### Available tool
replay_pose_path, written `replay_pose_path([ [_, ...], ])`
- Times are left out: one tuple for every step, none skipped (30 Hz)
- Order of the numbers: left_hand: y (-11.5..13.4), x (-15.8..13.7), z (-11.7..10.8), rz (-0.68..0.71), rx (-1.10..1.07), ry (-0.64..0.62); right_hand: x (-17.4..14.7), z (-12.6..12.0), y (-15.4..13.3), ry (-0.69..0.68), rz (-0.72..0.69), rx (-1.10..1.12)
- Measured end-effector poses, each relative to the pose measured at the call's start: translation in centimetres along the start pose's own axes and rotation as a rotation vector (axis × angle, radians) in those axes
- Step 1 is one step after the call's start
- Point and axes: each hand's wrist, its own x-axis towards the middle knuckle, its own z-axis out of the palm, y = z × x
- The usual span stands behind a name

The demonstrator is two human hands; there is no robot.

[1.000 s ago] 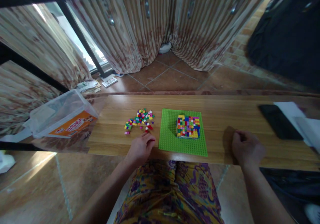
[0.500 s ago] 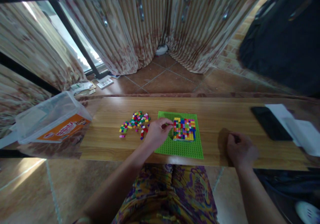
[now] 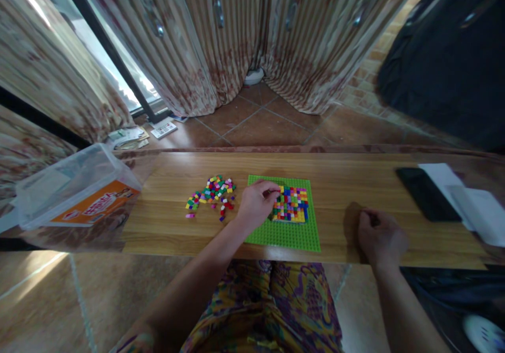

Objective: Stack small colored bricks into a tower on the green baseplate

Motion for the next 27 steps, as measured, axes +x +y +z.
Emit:
replay_pose_path([
  [0.0, 0.0, 0.1, -0.003, -0.010, 0.007, 0.0, 0.0, 0.0, 0.003, -0.004, 0.001],
  [0.0, 0.0, 0.2, -0.008, -0.024, 0.014, 0.0, 0.0, 0.0, 0.008, -0.006, 0.002],
  [-0.1, 0.1, 0.2, -0.011, -0.039, 0.019, 0.0, 0.0, -0.1, 0.010, -0.008, 0.002],
  [-0.1, 0.1, 0.3, -0.015, -0.055, 0.021, -0.1, 0.0, -0.1, 0.012, -0.006, 0.002],
  [-0.2, 0.1, 0.4, -0.018, -0.072, 0.021, -0.1, -0.1, -0.1, 0.012, -0.002, 0.001],
  [-0.3, 0.2, 0.5, -0.024, -0.088, 0.023, -0.1, -0.1, -0.1, 0.012, 0.004, -0.001],
  [-0.4, 0.2, 0.6, -0.033, -0.105, 0.028, -0.1, -0.1, -0.1, 0.010, 0.007, -0.003],
  [-0.5, 0.3, 0.7, -0.046, -0.122, 0.039, -0.1, -0.1, -0.1, 0.007, 0.006, -0.003],
  [-0.6, 0.4, 0.8, -0.064, -0.139, 0.050, -0.1, -0.1, -0.1, 0.005, 0.003, -0.004],
  [-0.6, 0.5, 0.8, -0.084, -0.155, 0.061, -0.1, -0.1, 0.0, 0.003, 0.000, -0.007],
  [-0.7, 0.6, 0.9, -0.107, -0.169, 0.068, 0.0, 0.0, 0.0, -0.001, -0.003, -0.012],
  [-0.8, 0.8, 0.9, -0.129, -0.182, 0.069, 0.0, 0.0, 0.1, -0.004, -0.004, -0.016],
  [-0.8, 0.9, 0.9, -0.152, -0.194, 0.064, 0.0, 0.0, 0.1, -0.006, -0.004, -0.019],
  [-0.9, 1.0, 0.9, -0.174, -0.204, 0.054, 0.0, 0.0, 0.1, -0.008, -0.002, -0.021],
  [-0.9, 1.1, 0.9, -0.198, -0.214, 0.041, 0.1, 0.0, 0.2, -0.011, -0.001, -0.022],
  [-1.0, 1.2, 0.8, -0.223, -0.222, 0.024, 0.1, 0.0, 0.2, -0.014, 0.000, -0.021],
  [-1.0, 1.3, 0.8, -0.248, -0.229, 0.002, 0.0, 0.0, 0.2, -0.014, 0.003, -0.020],
  [-1.0, 1.4, 0.8, -0.273, -0.236, -0.025, 0.0, 0.0, 0.1, -0.014, 0.006, -0.018],
  [-1.1, 1.5, 0.8, -0.293, -0.244, -0.048, 0.0, 0.0, 0.1, -0.013, 0.007, -0.016],
  [-1.1, 1.6, 0.8, -0.306, -0.254, -0.069, 0.0, 0.0, 0.1, -0.008, 0.009, -0.013],
  [-1.1, 1.6, 0.7, -0.311, -0.264, -0.083, 0.0, 0.0, 0.0, -0.002, 0.009, -0.009],
  [-1.1, 1.7, 0.7, -0.310, -0.273, -0.091, -0.1, -0.1, 0.0, 0.002, 0.007, -0.007],
  [-1.0, 1.7, 0.7, -0.306, -0.277, -0.094, -0.1, -0.1, 0.0, 0.003, 0.003, -0.006],
  [-1.0, 1.8, 0.7, -0.299, -0.275, -0.096, -0.1, -0.1, 0.0, 0.000, 0.000, -0.008],
  [-1.0, 1.8, 0.6, -0.291, -0.266, -0.100, -0.1, -0.1, 0.1, -0.004, 0.000, -0.013],
  [-0.9, 1.8, 0.6, -0.283, -0.252, -0.103, -0.1, -0.1, 0.1, -0.010, 0.000, -0.017],
  [-0.9, 1.9, 0.6, -0.275, -0.235, -0.105, 0.0, -0.1, 0.1, -0.014, 0.001, -0.021],
])
